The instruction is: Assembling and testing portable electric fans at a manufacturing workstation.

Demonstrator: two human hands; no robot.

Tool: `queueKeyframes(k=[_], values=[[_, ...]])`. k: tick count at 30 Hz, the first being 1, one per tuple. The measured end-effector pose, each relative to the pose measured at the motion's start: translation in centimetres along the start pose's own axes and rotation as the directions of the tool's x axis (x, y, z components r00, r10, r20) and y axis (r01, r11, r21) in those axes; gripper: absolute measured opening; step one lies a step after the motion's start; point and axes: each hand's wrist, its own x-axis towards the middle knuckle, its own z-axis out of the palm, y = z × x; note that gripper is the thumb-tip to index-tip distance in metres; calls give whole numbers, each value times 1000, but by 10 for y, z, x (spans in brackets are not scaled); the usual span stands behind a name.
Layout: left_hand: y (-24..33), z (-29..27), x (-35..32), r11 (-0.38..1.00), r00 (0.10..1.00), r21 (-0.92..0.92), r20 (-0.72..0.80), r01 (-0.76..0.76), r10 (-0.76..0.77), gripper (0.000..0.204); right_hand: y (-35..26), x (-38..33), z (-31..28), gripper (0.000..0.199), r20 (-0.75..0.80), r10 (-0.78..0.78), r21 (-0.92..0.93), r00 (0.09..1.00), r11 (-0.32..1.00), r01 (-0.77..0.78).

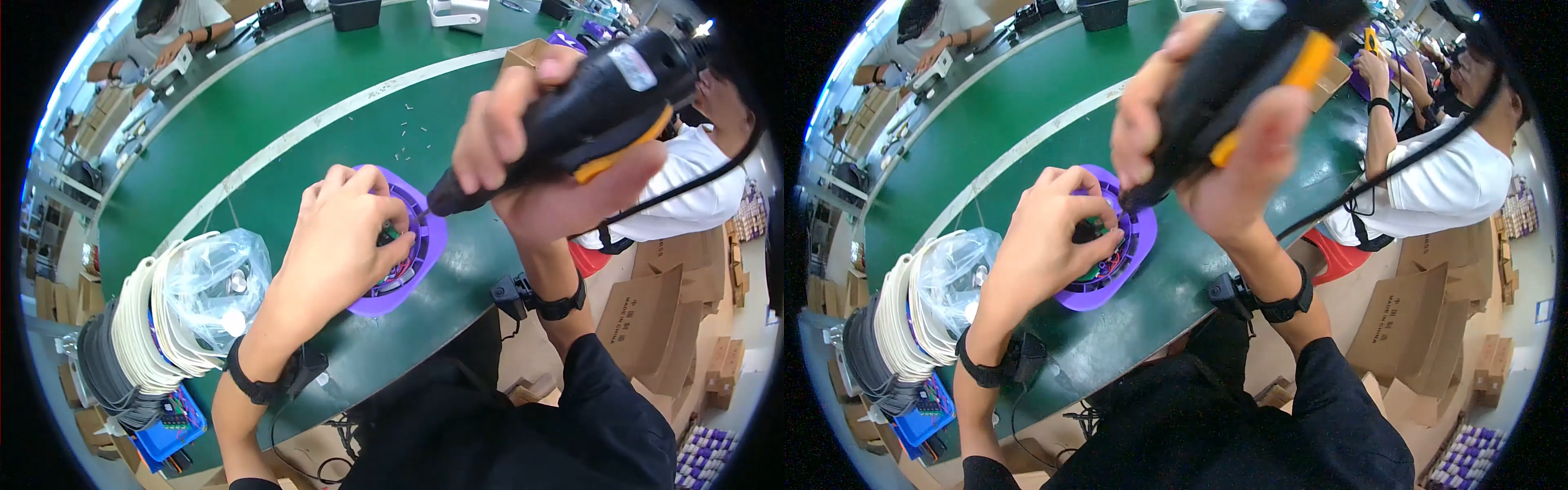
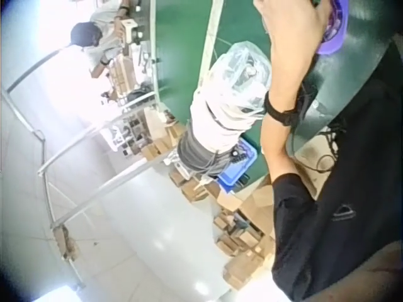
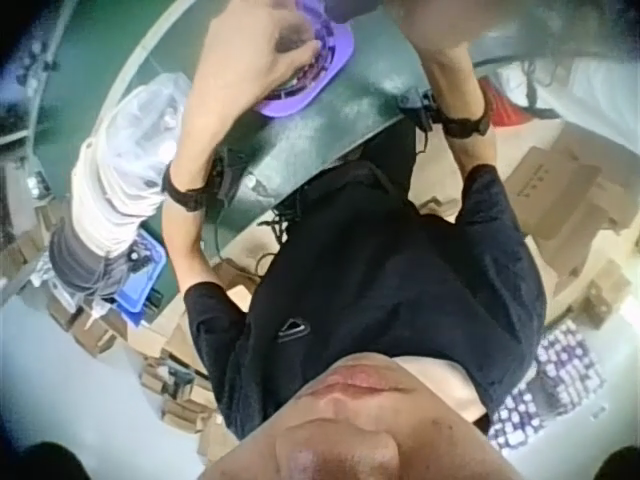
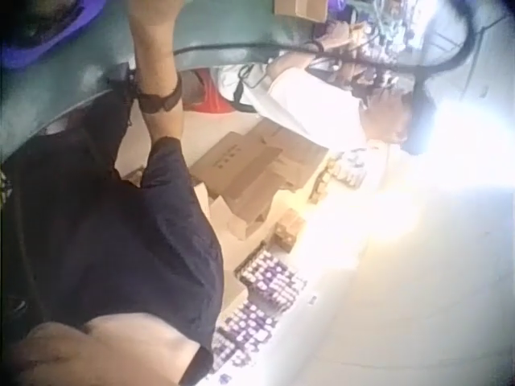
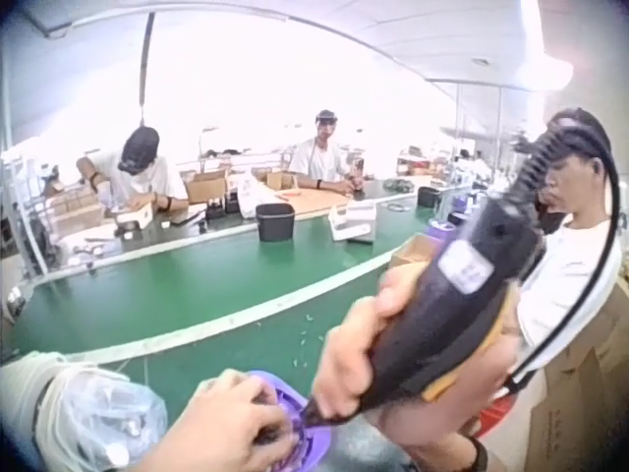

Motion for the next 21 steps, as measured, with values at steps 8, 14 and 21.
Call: queueKeyframes(k=[8, 14, 21], values=[[24, -12, 17, 818, 929, 447, 247, -363, 277, 10, -56, -43, -48, 52, -327, -24, -452, 945, 882, -134], [-22, -2, 57, 994, 996, -65, 4, -88, 89, 23, -36, -50, -52, 50, -358, 8, -217, 934, 972, -91], [-26, -15, -37, 965, 956, -19, 144, 261, -256, 100, -48, -19, -39, 63, -236, 178, -320, 955, 914, -250]])
